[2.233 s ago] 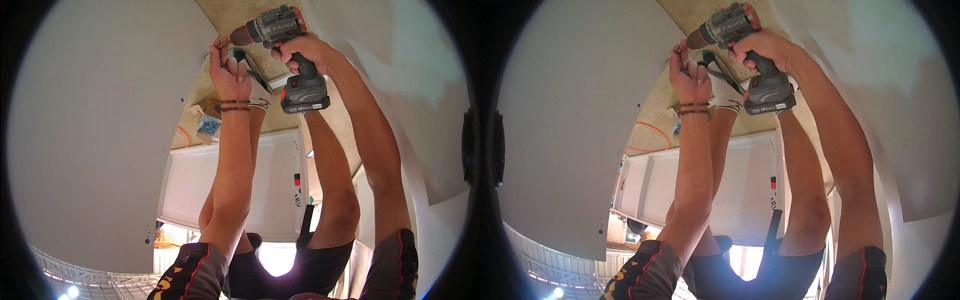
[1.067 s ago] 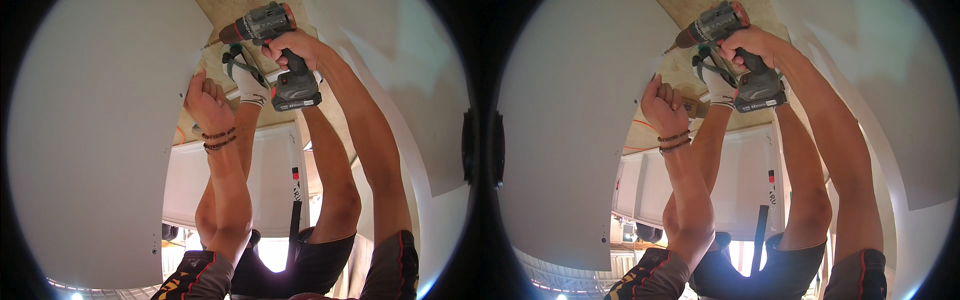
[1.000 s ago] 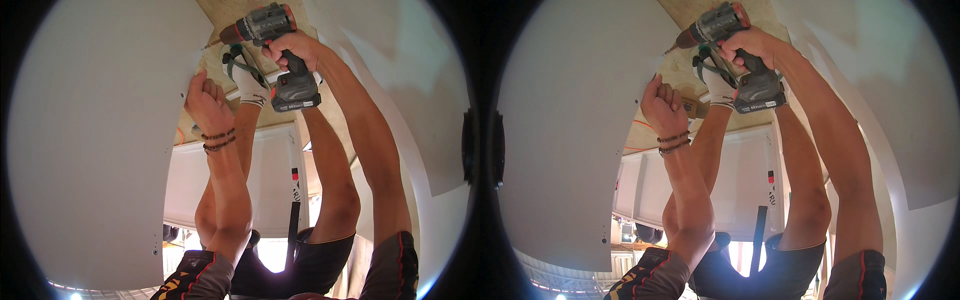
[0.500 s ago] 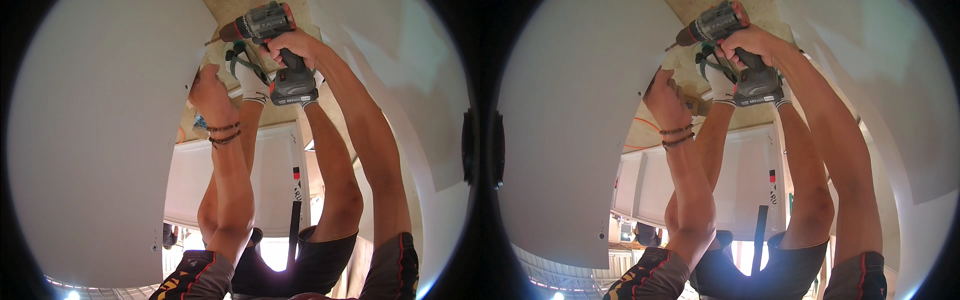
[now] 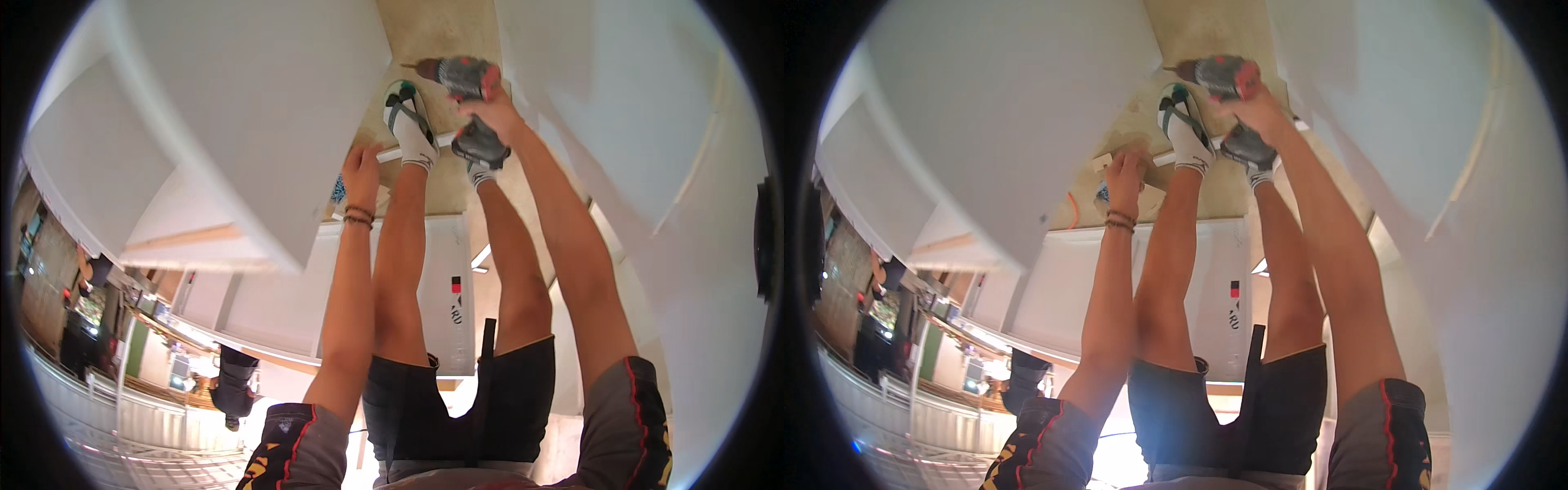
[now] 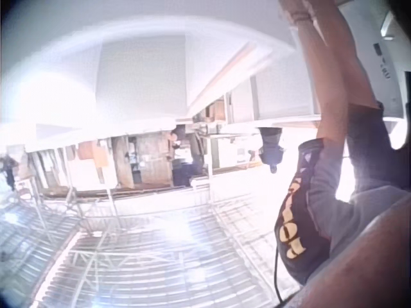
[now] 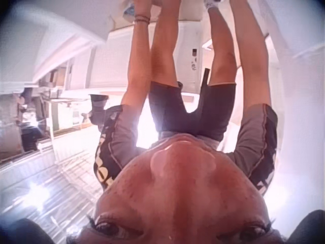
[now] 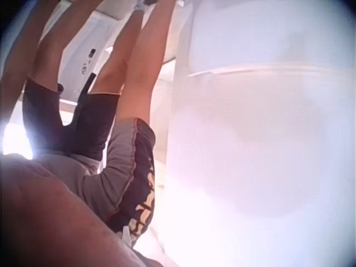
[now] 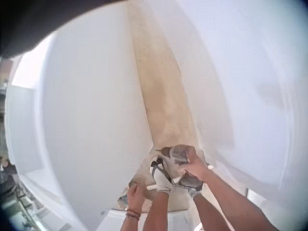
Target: The person assembles white wooden cabinets by aligning panels and securing them with screws using a power drill.
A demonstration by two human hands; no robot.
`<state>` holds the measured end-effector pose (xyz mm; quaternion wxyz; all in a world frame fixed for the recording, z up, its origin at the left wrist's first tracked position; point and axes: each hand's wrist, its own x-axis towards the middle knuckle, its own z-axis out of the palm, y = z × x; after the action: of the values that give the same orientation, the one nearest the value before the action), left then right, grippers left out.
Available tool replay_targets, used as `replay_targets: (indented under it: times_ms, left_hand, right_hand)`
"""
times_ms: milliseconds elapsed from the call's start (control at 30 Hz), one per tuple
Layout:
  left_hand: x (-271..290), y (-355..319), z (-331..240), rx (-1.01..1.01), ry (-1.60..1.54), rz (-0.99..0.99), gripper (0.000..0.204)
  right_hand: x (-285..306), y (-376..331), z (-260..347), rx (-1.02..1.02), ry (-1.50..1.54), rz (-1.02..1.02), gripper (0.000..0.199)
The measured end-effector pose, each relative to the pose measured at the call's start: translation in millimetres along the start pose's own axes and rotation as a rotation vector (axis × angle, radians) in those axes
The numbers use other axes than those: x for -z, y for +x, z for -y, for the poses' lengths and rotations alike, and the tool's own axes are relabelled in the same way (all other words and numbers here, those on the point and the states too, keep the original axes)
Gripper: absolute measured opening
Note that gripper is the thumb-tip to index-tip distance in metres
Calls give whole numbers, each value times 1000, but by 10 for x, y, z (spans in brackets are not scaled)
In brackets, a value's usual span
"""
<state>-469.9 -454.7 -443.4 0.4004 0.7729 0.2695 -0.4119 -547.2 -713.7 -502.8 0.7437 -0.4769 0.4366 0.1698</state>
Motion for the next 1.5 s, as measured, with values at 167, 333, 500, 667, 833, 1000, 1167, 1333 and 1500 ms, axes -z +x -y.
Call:
replay_targets:
  times_ms: [167,333,500,667,833,1000,1167,1333,1500]
  left_hand:
    - [875,-355,670,258,-336,102,23]
    - [1305,-1099,1175,257,-585,145,25]
    - [1868,-1732,1360,206,-719,186,37]
    - [2456,-2562,1285,115,-1087,139,40]
    - [3171,-3178,1201,-10,-1332,-4,38]
    - [3865,-3284,1286,-76,-1456,-197,35]
    - [5004,-2866,1141,-150,-1678,-250,30]
    - [6880,-2263,342,-298,-1467,-192,23]
    - [8271,-1981,-37,-346,-1197,-257,20]
  right_hand:
    - [149,-545,-271,-6,4,-67,62]
    - [-122,-1522,481,-64,-181,-85,57]
    - [-714,-2210,1197,-31,-451,-67,48]
    - [-1168,-2791,1969,31,-683,65,36]
    - [-1532,-2952,2448,198,-925,166,35]
    - [-2159,-2934,2749,253,-1244,130,32]
    - [-3240,-2955,2789,496,-1595,26,36]
    - [-4059,-2928,2608,108,-1818,-80,41]
    - [-5425,-2903,2782,-352,-1653,145,29]
